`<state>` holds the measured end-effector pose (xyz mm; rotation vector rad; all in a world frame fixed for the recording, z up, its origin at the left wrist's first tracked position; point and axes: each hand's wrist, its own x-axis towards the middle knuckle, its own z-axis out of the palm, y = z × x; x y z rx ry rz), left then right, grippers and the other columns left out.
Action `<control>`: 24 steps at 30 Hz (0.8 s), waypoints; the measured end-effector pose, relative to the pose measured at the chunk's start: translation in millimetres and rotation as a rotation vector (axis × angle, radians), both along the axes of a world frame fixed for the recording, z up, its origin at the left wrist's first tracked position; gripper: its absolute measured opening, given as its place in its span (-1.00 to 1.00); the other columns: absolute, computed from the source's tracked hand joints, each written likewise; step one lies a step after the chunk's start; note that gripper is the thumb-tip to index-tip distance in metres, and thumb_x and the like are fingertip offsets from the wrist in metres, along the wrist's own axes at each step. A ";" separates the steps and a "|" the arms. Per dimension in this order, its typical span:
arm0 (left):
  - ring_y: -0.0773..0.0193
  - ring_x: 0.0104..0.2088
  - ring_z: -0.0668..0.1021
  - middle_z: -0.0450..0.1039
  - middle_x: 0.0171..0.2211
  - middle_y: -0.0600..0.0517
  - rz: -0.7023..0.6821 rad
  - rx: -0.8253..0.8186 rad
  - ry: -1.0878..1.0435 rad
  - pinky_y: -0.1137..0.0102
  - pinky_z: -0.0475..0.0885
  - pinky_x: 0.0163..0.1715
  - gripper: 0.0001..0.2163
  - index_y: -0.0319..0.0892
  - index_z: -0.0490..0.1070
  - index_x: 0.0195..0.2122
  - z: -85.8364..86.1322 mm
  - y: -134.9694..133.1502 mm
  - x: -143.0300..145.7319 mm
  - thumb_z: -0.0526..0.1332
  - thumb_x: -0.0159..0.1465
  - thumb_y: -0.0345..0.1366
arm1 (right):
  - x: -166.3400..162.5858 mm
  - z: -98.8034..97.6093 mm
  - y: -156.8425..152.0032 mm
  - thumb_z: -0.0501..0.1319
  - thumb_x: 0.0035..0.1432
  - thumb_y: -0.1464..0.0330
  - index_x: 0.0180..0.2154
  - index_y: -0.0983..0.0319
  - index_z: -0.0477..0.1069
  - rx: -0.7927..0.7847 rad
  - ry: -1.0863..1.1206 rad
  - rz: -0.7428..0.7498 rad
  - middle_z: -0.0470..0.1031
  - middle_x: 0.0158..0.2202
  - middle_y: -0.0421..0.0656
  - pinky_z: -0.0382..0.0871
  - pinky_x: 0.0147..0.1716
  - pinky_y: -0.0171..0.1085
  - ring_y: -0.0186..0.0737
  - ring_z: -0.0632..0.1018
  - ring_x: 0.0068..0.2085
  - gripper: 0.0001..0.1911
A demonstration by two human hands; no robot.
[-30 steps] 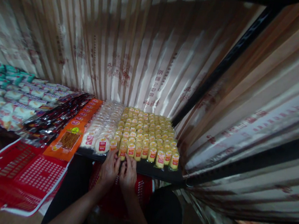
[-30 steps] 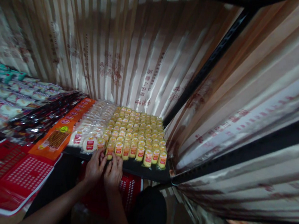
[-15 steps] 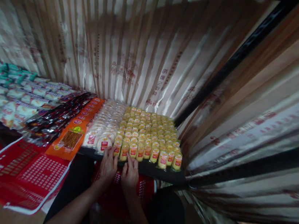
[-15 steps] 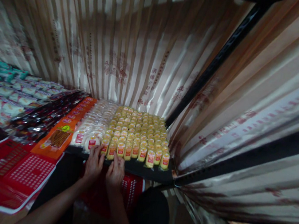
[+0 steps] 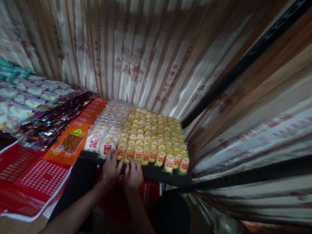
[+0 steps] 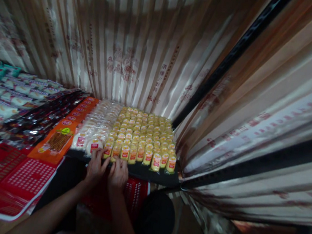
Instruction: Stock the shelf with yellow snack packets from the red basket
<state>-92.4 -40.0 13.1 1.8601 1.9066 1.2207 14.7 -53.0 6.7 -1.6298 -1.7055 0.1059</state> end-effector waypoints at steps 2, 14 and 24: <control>0.12 -0.06 0.44 0.24 -0.08 -0.15 -0.007 0.006 -0.005 0.25 0.43 -0.11 -0.69 -0.24 0.30 -0.02 -1.1 0.3 -0.7 0.08 0.25 -0.25 | -0.7 1.1 1.1 -0.06 0.22 0.37 -0.13 0.19 0.43 -0.005 -0.006 0.001 0.43 -0.29 -0.09 0.32 -0.24 -0.29 -0.24 0.44 -0.28 -0.67; 0.19 -0.10 0.44 0.28 -0.13 -0.08 -0.103 -0.005 0.014 0.27 0.40 -0.09 -0.75 -0.18 0.33 -0.06 1.3 -8.0 -5.3 0.07 0.25 -0.29 | -1.3 6.7 -3.9 -0.05 0.23 0.35 -0.05 0.19 0.43 -0.020 0.013 0.030 0.42 -0.32 -0.10 0.29 -0.25 -0.30 -0.25 0.43 -0.30 -0.64; 0.27 -0.13 0.44 0.34 -0.22 -0.04 -0.103 -0.008 0.002 0.37 0.36 -0.07 -0.78 -0.16 0.37 -0.19 3.3 -44.3 -24.1 -0.03 0.25 -0.41 | 9.3 -1.3 -34.3 -0.07 0.18 0.45 -0.11 0.25 0.44 0.083 0.271 0.209 0.41 -0.22 -0.05 0.35 -0.11 -0.27 -0.27 0.46 -0.16 -0.62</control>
